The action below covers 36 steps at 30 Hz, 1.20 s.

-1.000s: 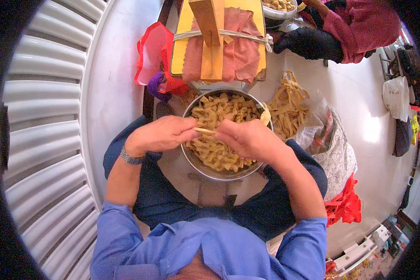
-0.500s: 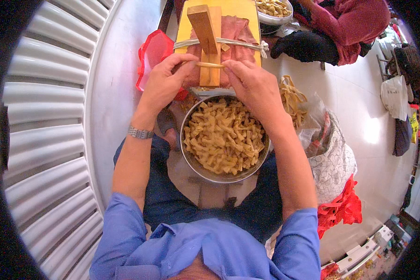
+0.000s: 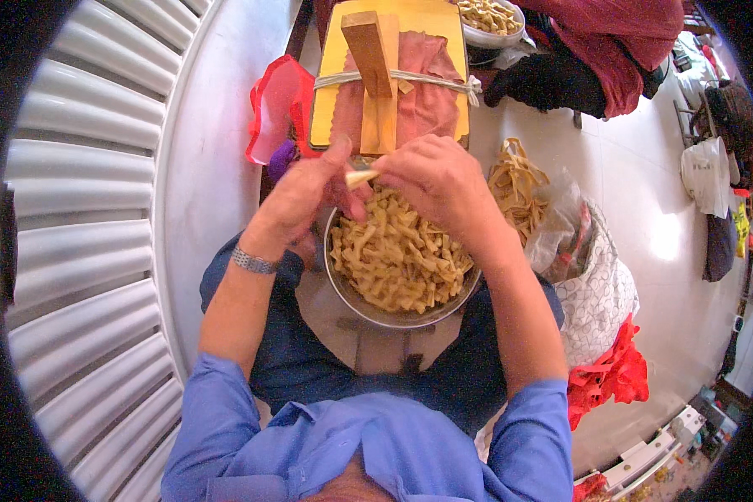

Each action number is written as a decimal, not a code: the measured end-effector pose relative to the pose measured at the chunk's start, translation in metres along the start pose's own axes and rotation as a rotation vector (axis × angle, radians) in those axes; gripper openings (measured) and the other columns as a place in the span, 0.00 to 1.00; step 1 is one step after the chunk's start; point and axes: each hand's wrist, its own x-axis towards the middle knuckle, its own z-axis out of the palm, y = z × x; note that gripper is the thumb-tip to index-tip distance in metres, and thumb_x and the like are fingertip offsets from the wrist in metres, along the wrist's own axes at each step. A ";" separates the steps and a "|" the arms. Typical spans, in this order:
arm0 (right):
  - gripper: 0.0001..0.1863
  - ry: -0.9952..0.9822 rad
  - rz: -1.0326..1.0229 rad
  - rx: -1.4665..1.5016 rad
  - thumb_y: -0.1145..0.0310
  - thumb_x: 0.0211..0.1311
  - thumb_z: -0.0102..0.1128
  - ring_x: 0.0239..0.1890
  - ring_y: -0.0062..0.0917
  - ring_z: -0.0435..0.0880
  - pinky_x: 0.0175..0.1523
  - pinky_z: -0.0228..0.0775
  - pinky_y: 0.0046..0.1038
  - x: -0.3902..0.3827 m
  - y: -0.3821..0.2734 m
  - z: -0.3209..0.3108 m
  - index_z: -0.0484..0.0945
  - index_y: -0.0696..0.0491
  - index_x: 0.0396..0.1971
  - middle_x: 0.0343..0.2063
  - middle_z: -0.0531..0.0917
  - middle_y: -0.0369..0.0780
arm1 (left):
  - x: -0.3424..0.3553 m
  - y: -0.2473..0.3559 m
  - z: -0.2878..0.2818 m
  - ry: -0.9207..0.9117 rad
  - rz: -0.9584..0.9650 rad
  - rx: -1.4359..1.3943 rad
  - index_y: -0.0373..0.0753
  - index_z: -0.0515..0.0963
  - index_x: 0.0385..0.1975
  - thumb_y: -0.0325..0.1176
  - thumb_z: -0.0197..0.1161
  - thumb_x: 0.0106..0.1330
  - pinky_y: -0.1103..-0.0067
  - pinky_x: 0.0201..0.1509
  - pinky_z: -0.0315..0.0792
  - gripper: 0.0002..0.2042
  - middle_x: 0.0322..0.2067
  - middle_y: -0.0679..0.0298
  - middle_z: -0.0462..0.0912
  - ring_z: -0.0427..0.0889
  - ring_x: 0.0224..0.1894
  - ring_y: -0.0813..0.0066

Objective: The person picks up strips of dough by hand, twists and loops them into intricate knot-like shapes, and places the completed pieces into a metal bowl.

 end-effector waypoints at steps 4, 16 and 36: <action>0.11 0.024 -0.230 -0.016 0.69 0.51 0.66 0.43 0.28 0.83 0.50 0.72 0.34 -0.004 -0.027 0.008 0.85 0.44 0.37 0.35 0.84 0.32 | -0.004 0.003 0.045 -0.026 -0.051 -0.470 0.34 0.79 0.48 0.52 0.49 0.76 0.77 0.43 0.80 0.24 0.39 0.63 0.85 0.85 0.40 0.76; 0.11 0.012 -0.017 0.443 0.75 0.49 0.72 0.37 0.32 0.84 0.49 0.74 0.34 -0.008 -0.052 -0.006 0.85 0.54 0.35 0.31 0.84 0.38 | 0.006 0.003 0.049 -0.217 0.161 -0.336 0.35 0.75 0.50 0.40 0.53 0.77 0.83 0.43 0.76 0.14 0.41 0.67 0.82 0.80 0.40 0.83; 0.18 -0.177 0.884 0.842 0.57 0.75 0.49 0.29 0.23 0.80 0.37 0.71 0.25 -0.035 -0.007 0.033 0.76 0.58 0.38 0.30 0.82 0.38 | -0.010 -0.010 0.030 0.183 0.658 0.940 0.36 0.73 0.42 0.21 0.57 0.64 0.71 0.57 0.72 0.08 0.50 0.52 0.73 0.77 0.53 0.56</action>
